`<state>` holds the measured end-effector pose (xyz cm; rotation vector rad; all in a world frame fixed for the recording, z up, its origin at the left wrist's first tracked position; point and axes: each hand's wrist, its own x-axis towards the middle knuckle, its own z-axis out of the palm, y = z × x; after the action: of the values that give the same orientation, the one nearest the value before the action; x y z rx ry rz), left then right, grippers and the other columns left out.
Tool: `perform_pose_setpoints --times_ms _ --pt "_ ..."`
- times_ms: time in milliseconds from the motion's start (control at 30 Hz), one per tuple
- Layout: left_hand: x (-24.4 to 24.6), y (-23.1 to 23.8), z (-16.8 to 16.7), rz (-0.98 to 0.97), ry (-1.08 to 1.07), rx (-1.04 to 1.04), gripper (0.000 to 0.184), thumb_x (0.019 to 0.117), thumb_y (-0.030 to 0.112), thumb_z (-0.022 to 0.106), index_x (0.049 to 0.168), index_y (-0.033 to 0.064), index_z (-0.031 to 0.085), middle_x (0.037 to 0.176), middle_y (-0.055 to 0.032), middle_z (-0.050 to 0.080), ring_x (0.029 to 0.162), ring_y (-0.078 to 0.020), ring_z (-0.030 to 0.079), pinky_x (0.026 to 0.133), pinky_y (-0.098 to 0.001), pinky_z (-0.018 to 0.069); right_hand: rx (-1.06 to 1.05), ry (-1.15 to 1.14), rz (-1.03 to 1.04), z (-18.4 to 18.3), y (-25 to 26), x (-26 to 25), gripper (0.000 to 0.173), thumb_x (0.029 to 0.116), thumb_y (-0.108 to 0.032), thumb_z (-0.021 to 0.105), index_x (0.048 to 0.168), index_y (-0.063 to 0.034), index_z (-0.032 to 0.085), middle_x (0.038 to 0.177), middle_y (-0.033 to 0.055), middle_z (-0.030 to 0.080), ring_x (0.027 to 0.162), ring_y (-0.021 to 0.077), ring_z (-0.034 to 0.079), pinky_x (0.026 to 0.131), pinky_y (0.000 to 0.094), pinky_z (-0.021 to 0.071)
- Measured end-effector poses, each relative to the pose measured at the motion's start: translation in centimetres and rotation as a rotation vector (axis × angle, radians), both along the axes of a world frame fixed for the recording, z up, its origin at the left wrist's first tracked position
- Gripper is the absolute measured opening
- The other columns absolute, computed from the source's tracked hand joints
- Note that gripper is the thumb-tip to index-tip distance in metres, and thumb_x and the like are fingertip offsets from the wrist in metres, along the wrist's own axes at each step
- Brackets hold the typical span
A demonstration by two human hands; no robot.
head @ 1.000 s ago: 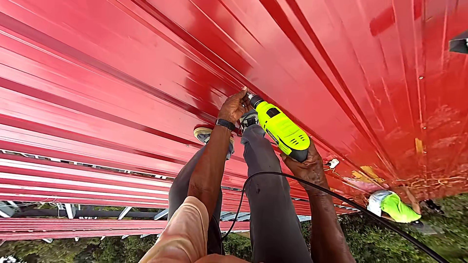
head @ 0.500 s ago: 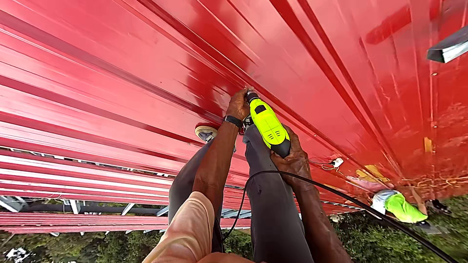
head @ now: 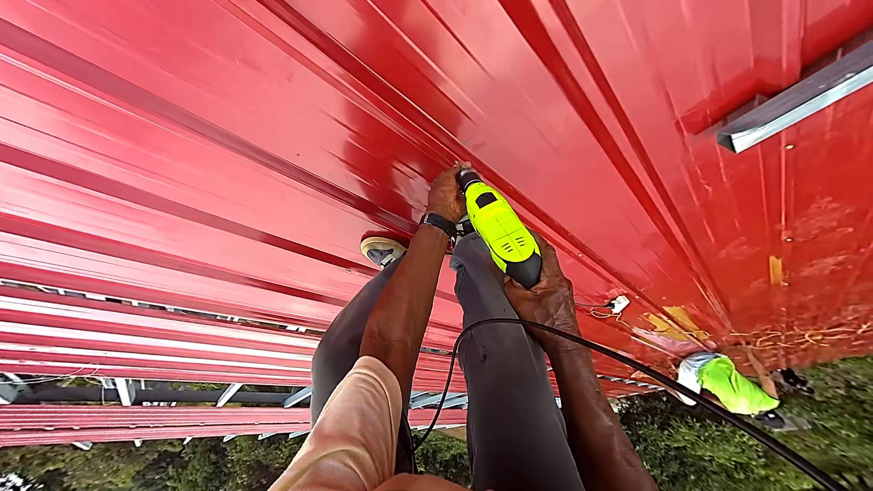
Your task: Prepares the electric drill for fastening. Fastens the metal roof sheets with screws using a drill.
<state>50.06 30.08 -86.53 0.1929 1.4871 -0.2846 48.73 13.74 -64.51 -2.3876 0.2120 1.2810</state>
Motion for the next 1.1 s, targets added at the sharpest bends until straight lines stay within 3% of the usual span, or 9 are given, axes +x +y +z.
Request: perform_pose_setpoints --times_ms 367,567,700,800,867,933,1000,1100 --pt "0.5 -0.4 0.1 -0.023 0.028 0.051 0.026 0.1063 0.024 0.047 0.110 0.0035 0.063 0.088 -0.0097 0.066 0.073 -0.0189 0.065 0.067 -0.0342 0.0567 -0.057 -0.011 -0.006 0.4 1.1 1.1 0.074 0.0861 -0.031 0.073 0.154 -0.0214 0.043 0.105 0.0134 0.073 0.093 0.0266 0.072 0.081 0.0519 0.0578" --pt "0.3 -0.9 0.6 0.038 0.008 0.030 0.027 0.1067 0.028 0.047 0.110 0.0054 0.061 0.089 -0.0091 0.065 0.076 -0.0190 0.065 0.069 -0.0355 0.0572 -0.137 0.054 -0.052 0.8 2.6 2.8 0.072 0.0837 -0.023 0.076 0.149 -0.0196 0.046 0.102 0.0130 0.072 0.091 0.0258 0.071 0.080 0.0505 0.0569" --pt "0.1 -0.6 3.9 0.049 -0.047 -0.012 0.046 0.1082 0.048 0.040 0.115 0.0065 0.059 0.096 -0.0124 0.068 0.084 -0.0233 0.068 0.074 -0.0417 0.0587 -0.147 0.047 -0.029 0.9 3.2 2.2 0.072 0.0839 -0.024 0.076 0.149 -0.0198 0.045 0.100 0.0131 0.073 0.089 0.0269 0.072 0.078 0.0511 0.0573" --pt "0.3 -0.1 8.1 -0.090 -0.131 -0.105 0.060 0.0992 0.062 0.051 0.125 0.0088 0.058 0.105 -0.0153 0.068 0.093 -0.0276 0.068 0.081 -0.0489 0.0590 -0.145 0.030 -0.044 0.9 3.5 1.5 0.073 0.0833 -0.024 0.078 0.149 -0.0193 0.046 0.101 0.0133 0.073 0.091 0.0273 0.072 0.080 0.0506 0.0580" --pt "0.3 -0.1 10.0 -0.215 -0.176 -0.133 0.061 0.0930 0.058 0.066 0.127 0.0083 0.060 0.105 -0.0161 0.069 0.093 -0.0280 0.070 0.083 -0.0488 0.0597 -0.150 0.032 -0.040 1.0 3.7 1.2 0.073 0.0834 -0.024 0.077 0.149 -0.0190 0.046 0.101 0.0137 0.073 0.090 0.0283 0.072 0.080 0.0517 0.0577" --pt "0.2 -0.2 10.3 -0.258 -0.184 -0.145 0.055 0.0900 0.044 0.075 0.127 0.0066 0.061 0.103 -0.0170 0.070 0.090 -0.0279 0.071 0.081 -0.0475 0.0609 -0.153 0.036 -0.040 1.1 3.9 1.1 0.073 0.0839 -0.024 0.077 0.150 -0.0194 0.046 0.101 0.0137 0.073 0.091 0.0287 0.072 0.080 0.0522 0.0576" --pt "0.6 -0.2 10.0 -0.282 -0.154 -0.125 0.044 0.0892 0.034 0.074 0.121 0.0049 0.063 0.098 -0.0166 0.070 0.085 -0.0271 0.070 0.077 -0.0458 0.0605 -0.157 0.035 -0.045 1.0 4.1 1.1 0.074 0.0837 -0.025 0.077 0.150 -0.0197 0.045 0.101 0.0138 0.073 0.091 0.0284 0.072 0.080 0.0520 0.0577" --pt "0.6 -0.6 9.7 -0.301 -0.134 -0.101 0.040 0.0880 0.030 0.073 0.117 0.0040 0.064 0.096 -0.0174 0.069 0.083 -0.0280 0.070 0.074 -0.0467 0.0601 -0.160 0.025 -0.061 0.9 3.9 1.0 0.074 0.0817 -0.025 0.078 0.148 -0.0192 0.047 0.101 0.0138 0.072 0.090 0.0276 0.072 0.079 0.0516 0.0574"
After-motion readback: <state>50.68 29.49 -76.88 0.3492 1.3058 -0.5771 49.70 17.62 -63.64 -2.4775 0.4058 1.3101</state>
